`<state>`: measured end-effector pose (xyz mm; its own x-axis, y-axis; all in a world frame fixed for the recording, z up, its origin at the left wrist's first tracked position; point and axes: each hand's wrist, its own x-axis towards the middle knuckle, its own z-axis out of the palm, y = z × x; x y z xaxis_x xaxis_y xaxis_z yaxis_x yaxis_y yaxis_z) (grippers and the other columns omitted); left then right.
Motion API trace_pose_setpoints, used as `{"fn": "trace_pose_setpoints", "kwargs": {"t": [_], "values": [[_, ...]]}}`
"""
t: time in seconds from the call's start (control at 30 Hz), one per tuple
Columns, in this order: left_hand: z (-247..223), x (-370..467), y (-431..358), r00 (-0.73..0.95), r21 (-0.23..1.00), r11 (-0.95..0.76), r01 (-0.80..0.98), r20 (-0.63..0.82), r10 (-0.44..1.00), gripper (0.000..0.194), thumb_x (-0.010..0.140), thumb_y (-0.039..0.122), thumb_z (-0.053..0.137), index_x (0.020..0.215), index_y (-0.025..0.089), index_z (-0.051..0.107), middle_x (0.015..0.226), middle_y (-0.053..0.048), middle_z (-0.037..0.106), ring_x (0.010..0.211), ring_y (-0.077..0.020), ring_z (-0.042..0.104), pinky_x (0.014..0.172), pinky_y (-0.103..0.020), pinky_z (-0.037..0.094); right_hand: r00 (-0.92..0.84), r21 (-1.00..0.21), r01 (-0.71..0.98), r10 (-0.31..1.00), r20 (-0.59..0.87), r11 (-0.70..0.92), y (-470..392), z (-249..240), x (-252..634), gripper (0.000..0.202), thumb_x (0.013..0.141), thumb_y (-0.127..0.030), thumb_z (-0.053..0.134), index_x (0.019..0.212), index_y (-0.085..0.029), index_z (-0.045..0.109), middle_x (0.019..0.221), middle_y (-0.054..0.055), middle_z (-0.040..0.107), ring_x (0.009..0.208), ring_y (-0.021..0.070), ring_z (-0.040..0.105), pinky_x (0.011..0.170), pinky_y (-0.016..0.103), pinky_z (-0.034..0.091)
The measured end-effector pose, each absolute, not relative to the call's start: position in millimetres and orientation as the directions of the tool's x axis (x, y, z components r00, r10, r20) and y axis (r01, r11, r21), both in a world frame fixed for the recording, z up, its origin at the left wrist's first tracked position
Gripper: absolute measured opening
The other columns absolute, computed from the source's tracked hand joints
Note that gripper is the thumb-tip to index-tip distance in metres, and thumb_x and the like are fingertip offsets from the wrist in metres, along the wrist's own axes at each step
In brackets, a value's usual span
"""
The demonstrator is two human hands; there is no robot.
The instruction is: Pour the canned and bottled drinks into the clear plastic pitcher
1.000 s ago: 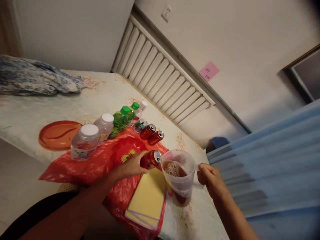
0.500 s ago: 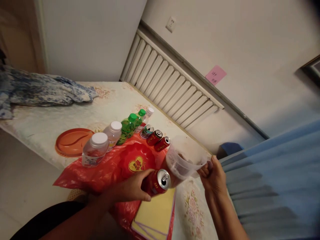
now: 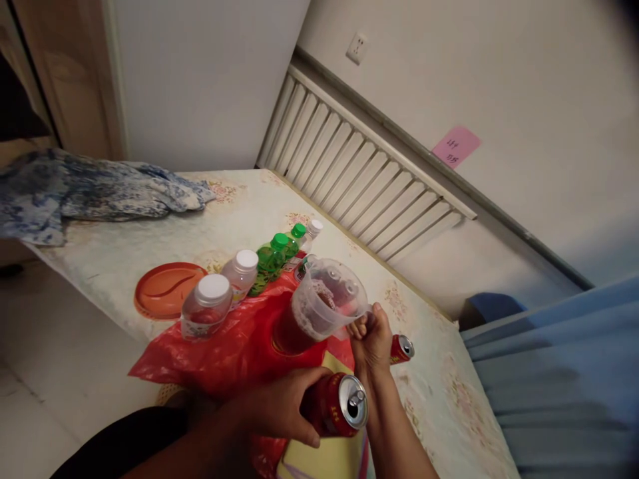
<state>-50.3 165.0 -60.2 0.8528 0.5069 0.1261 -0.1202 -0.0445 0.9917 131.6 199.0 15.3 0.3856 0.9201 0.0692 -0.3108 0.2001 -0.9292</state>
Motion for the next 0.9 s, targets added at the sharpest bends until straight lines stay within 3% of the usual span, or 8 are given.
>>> {"fn": "trace_pose_setpoints", "kwargs": {"t": [0.27, 0.37, 0.5, 0.57, 0.7, 0.83, 0.9], "values": [[-62.7, -41.7, 164.5, 0.861, 0.993, -0.026, -0.119, 0.116, 0.494, 0.086, 0.054, 0.023, 0.082, 0.133, 0.022, 0.049, 0.129, -0.006, 0.061, 0.117, -0.0310, 0.057, 0.101, -0.044, 0.044, 0.449, -0.915, -0.324, 0.890, 0.073, 0.239, 189.7, -4.8, 122.4, 0.040, 0.078, -0.044, 0.063, 0.054, -0.021, 0.041, 0.041, -0.010, 0.037, 0.038, 0.0065, 0.025, 0.044, 0.023, 0.024], [-58.5, -35.5, 164.6, 0.867, 0.992, 0.001, -0.128, 0.112, 0.486, 0.085, 0.055, 0.018, 0.080, 0.134, 0.023, 0.049, 0.130, -0.005, 0.060, 0.120, -0.0312, 0.054, 0.104, -0.044, 0.042, 0.423, -0.950, -0.218, 0.899, 0.115, 0.224, 184.1, -4.0, 130.7, 0.039, 0.082, -0.052, 0.060, 0.060, -0.021, 0.050, 0.051, -0.006, 0.050, 0.048, 0.0095, 0.043, 0.055, 0.024, 0.039], [-55.2, -23.7, 165.5, 0.867, 0.990, 0.016, -0.137, 0.112, 0.486, 0.085, 0.054, 0.014, 0.079, 0.133, 0.025, 0.050, 0.134, -0.004, 0.058, 0.125, -0.0309, 0.051, 0.108, -0.044, 0.038, 0.535, -0.981, -0.101, 0.840, 0.089, 0.168, 158.4, -13.6, 163.9, 0.045, 0.076, -0.062, 0.063, 0.090, -0.019, 0.063, 0.079, 0.002, 0.068, 0.073, 0.0168, 0.062, 0.072, 0.030, 0.048], [-55.3, -16.5, 165.8, 0.864, 0.989, 0.007, -0.150, 0.128, 0.487, 0.085, 0.054, 0.012, 0.077, 0.133, 0.024, 0.050, 0.135, -0.004, 0.058, 0.126, -0.0305, 0.050, 0.109, -0.043, 0.037, 0.637, -0.986, -0.087, 0.769, 0.053, 0.141, 132.2, -23.2, 180.8, 0.045, 0.074, -0.056, 0.070, 0.099, -0.020, 0.062, 0.081, 0.001, 0.069, 0.077, 0.0177, 0.065, 0.075, 0.030, 0.049], [-57.4, 0.7, 164.8, 0.858, 0.981, 0.007, -0.193, 0.165, 0.487, 0.081, 0.056, 0.010, 0.073, 0.133, 0.023, 0.049, 0.133, -0.004, 0.059, 0.124, -0.0289, 0.052, 0.108, -0.041, 0.038, 0.564, -0.999, -0.026, 0.826, 0.011, 0.030, 69.8, -37.9, 189.4, 0.036, 0.074, -0.044, 0.076, 0.100, -0.021, 0.065, 0.084, 0.001, 0.071, 0.074, 0.0182, 0.065, 0.071, 0.029, 0.051], [-62.4, 21.5, 162.9, 0.844, 0.978, 0.007, -0.210, 0.178, 0.507, 0.080, 0.057, 0.009, 0.071, 0.133, 0.021, 0.048, 0.132, -0.005, 0.059, 0.123, -0.0280, 0.053, 0.106, -0.038, 0.040, 0.440, -0.999, 0.023, 0.897, 0.030, 0.022, 33.6, -38.7, 174.3, 0.046, 0.073, -0.040, 0.077, 0.115, -0.023, 0.064, 0.116, 0.007, 0.069, 0.107, 0.0261, 0.063, 0.093, 0.037, 0.049], [-65.9, 31.8, 162.5, 0.832, 0.974, 0.002, -0.228, 0.194, 0.519, 0.079, 0.058, 0.010, 0.070, 0.133, 0.020, 0.046, 0.132, -0.006, 0.059, 0.122, -0.0276, 0.053, 0.105, -0.037, 0.041, 0.444, -0.999, 0.050, 0.895, 0.038, 0.017, 30.0, -37.8, 169.1, 0.055, 0.072, -0.038, 0.079, 0.123, -0.025, 0.061, 0.124, 0.007, 0.066, 0.115, 0.0279, 0.060, 0.097, 0.040, 0.048]]}}
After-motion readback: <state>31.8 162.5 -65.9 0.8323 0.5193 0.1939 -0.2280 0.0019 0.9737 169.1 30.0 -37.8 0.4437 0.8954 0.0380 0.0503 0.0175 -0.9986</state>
